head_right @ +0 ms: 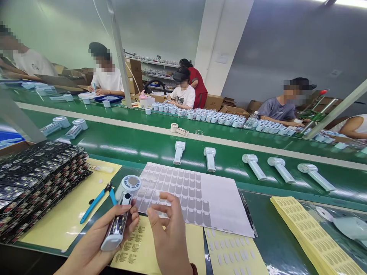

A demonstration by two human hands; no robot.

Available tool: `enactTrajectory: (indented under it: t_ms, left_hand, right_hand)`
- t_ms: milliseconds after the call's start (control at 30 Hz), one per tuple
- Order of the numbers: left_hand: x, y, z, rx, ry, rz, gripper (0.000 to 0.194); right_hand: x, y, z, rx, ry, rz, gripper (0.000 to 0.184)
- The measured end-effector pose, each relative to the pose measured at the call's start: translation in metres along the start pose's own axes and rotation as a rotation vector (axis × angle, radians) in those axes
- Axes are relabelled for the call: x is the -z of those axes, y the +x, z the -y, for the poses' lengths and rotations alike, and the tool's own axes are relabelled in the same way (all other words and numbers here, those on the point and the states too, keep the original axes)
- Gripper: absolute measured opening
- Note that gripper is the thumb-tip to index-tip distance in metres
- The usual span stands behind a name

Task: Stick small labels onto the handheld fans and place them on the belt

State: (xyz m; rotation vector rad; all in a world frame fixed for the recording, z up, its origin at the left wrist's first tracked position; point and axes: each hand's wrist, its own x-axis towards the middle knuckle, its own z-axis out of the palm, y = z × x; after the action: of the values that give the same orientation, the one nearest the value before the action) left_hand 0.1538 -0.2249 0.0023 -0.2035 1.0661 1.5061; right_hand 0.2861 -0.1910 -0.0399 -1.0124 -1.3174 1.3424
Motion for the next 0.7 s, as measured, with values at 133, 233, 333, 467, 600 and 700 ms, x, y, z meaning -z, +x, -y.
enactTrajectory:
  t_ms: [133, 233, 333, 467, 600, 700]
  left_hand:
    - [0.029, 0.012, 0.005, -0.171, 0.255, 0.082, 0.017]
    - [0.041, 0.016, 0.012, -0.173, 0.332, 0.092, 0.03]
    - [0.044, 0.014, 0.018, -0.198, 0.337, 0.066, 0.038]
    - [0.043, 0.012, 0.021, -0.206, 0.326, 0.048, 0.037]
    - [0.043, 0.013, 0.017, -0.188, 0.332, 0.029, 0.037]
    - [0.037, 0.011, 0.014, -0.179, 0.36, 0.028, 0.045]
  right_hand:
    - [0.01, 0.003, -0.024, -0.022, -0.259, 0.158, 0.018]
    - [0.004, 0.001, -0.033, 0.012, -0.391, 0.164, 0.011]
    - [-0.005, -0.002, -0.036, 0.065, -0.499, 0.118, 0.013]
    - [-0.007, -0.003, -0.035, 0.086, -0.543, 0.138, 0.014]
    - [0.006, 0.002, -0.026, 0.006, -0.315, 0.195, 0.011]
    - [0.014, 0.003, -0.013, -0.057, -0.083, 0.225, 0.016]
